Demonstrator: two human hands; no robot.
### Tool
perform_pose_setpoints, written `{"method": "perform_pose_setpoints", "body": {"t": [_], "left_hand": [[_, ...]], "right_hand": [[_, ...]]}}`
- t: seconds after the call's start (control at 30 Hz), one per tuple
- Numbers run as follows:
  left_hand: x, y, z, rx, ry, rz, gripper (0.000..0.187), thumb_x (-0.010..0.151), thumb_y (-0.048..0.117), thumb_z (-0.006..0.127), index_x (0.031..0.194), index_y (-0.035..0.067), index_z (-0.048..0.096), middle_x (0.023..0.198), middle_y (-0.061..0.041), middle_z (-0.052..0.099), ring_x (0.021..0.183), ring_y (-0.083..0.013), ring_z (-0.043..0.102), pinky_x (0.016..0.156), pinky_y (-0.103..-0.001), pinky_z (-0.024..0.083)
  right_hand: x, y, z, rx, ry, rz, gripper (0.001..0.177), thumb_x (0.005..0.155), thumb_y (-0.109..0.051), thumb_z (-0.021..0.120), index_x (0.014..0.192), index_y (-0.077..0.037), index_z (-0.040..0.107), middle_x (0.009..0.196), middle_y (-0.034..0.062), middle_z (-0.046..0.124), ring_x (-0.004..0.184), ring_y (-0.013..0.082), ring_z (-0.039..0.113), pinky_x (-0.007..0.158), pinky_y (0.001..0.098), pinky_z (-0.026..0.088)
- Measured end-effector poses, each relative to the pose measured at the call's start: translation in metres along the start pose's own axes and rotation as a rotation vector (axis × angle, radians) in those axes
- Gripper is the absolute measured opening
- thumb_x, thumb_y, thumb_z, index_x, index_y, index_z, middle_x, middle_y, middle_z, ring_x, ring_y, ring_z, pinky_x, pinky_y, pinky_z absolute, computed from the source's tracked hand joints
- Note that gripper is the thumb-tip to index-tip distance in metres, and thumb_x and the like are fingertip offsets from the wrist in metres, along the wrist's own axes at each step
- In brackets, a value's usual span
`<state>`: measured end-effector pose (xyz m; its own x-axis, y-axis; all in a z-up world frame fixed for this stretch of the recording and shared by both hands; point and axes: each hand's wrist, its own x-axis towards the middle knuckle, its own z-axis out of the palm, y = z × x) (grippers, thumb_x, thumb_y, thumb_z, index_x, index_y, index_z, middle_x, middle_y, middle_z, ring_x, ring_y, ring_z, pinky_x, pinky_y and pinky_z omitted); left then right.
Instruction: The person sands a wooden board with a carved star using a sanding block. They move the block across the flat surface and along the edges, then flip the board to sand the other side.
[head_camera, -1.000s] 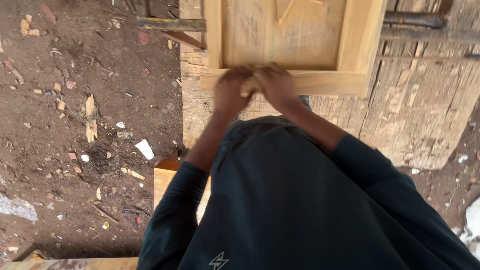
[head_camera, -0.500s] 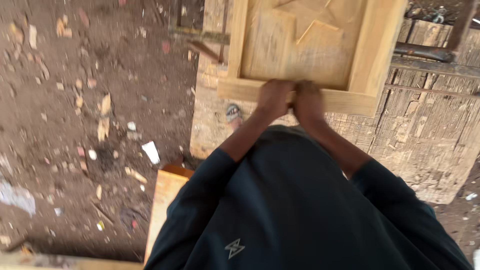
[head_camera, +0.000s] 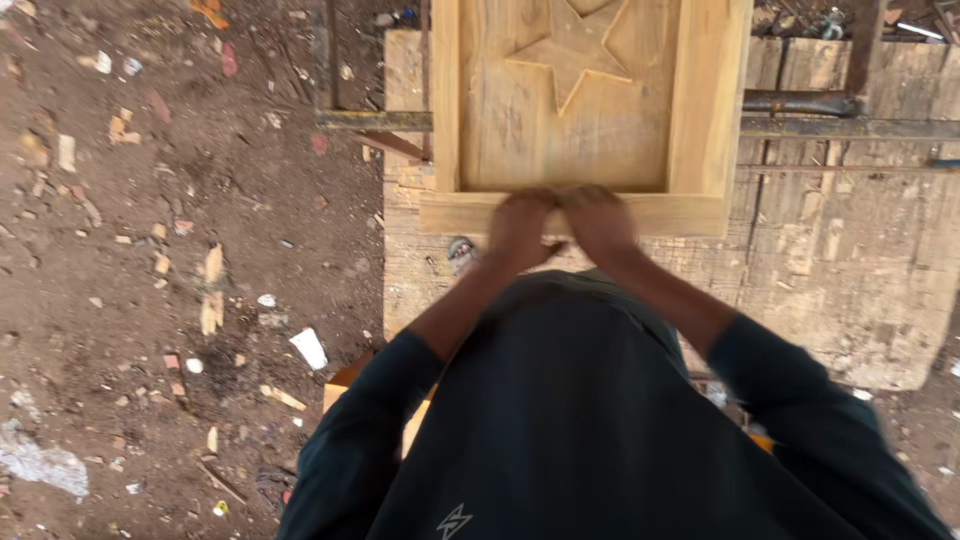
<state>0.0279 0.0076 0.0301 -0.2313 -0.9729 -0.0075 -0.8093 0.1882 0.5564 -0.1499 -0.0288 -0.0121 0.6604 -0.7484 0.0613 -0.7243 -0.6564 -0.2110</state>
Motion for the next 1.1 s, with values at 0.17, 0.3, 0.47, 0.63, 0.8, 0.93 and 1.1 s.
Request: {"method": "perform_pose_setpoints", "body": {"t": [0.17,0.3,0.47,0.63,0.8,0.93,1.1], "left_hand": [[0.025,0.029,0.029,0.135,-0.159,0.051,0.071,0.073,0.039,0.091,0.125,-0.001,0.064,0.126,-0.017,0.068,0.123,-0.031,0.062,0.112,-0.042,0.045],[0.021,0.013,0.018,0.005,-0.138,-0.195,0.054,0.067,0.036,0.093,0.111,0.011,0.073,0.115,-0.013,0.073,0.112,-0.0337,0.066,0.1,-0.044,0.05],[-0.017,-0.039,-0.039,0.009,0.092,-0.247,0.045,0.062,0.029,0.092,0.103,0.017,0.078,0.108,-0.008,0.077,0.1,-0.0321,0.072,0.089,-0.046,0.057],[-0.033,-0.047,-0.047,0.027,0.009,-0.26,0.055,0.068,0.035,0.091,0.115,0.012,0.074,0.115,-0.009,0.075,0.106,-0.0306,0.071,0.091,-0.043,0.056],[-0.006,0.0,-0.003,-0.087,0.116,0.092,0.077,0.062,0.042,0.093,0.125,0.006,0.067,0.128,-0.016,0.069,0.121,-0.0359,0.063,0.105,-0.049,0.047],[0.011,0.029,0.027,-0.07,0.076,0.144,0.079,0.066,0.041,0.089,0.13,0.003,0.061,0.133,-0.019,0.065,0.127,-0.0345,0.06,0.112,-0.047,0.044],[-0.007,0.008,0.006,-0.107,0.019,0.043,0.066,0.083,0.033,0.08,0.14,0.008,0.058,0.141,-0.014,0.065,0.137,-0.0323,0.058,0.116,-0.044,0.044]], "right_hand": [[-0.026,0.032,-0.02,-0.007,-0.021,0.058,0.021,0.098,-0.014,0.07,0.118,-0.009,0.072,0.107,0.0055,0.072,0.107,0.0229,0.068,0.095,0.0368,0.056],[-0.004,0.007,0.001,0.131,-0.073,0.115,0.06,0.059,-0.03,0.085,0.112,-0.006,0.072,0.108,0.0111,0.072,0.106,0.0307,0.066,0.093,0.0441,0.052],[0.057,-0.059,0.039,0.143,-0.022,-0.066,0.045,0.073,-0.025,0.078,0.112,-0.003,0.07,0.109,0.0156,0.07,0.108,0.0341,0.065,0.096,0.0453,0.052],[0.059,-0.069,0.031,0.191,-0.069,-0.053,0.035,0.084,-0.011,0.068,0.118,-0.005,0.072,0.111,0.0108,0.071,0.108,0.0301,0.064,0.093,0.0421,0.053],[0.005,-0.005,-0.022,0.25,0.176,0.055,0.025,0.078,-0.005,0.068,0.1,-0.01,0.077,0.112,0.003,0.076,0.107,0.0289,0.069,0.089,0.0436,0.056],[-0.026,0.02,-0.043,0.21,0.307,0.115,0.011,0.088,-0.006,0.073,0.098,-0.007,0.077,0.105,0.008,0.077,0.099,0.0276,0.072,0.086,0.0407,0.059],[-0.018,0.006,-0.04,0.161,0.365,0.174,0.006,0.094,-0.008,0.074,0.098,-0.005,0.078,0.101,0.0092,0.076,0.095,0.026,0.071,0.085,0.0376,0.059]]}}
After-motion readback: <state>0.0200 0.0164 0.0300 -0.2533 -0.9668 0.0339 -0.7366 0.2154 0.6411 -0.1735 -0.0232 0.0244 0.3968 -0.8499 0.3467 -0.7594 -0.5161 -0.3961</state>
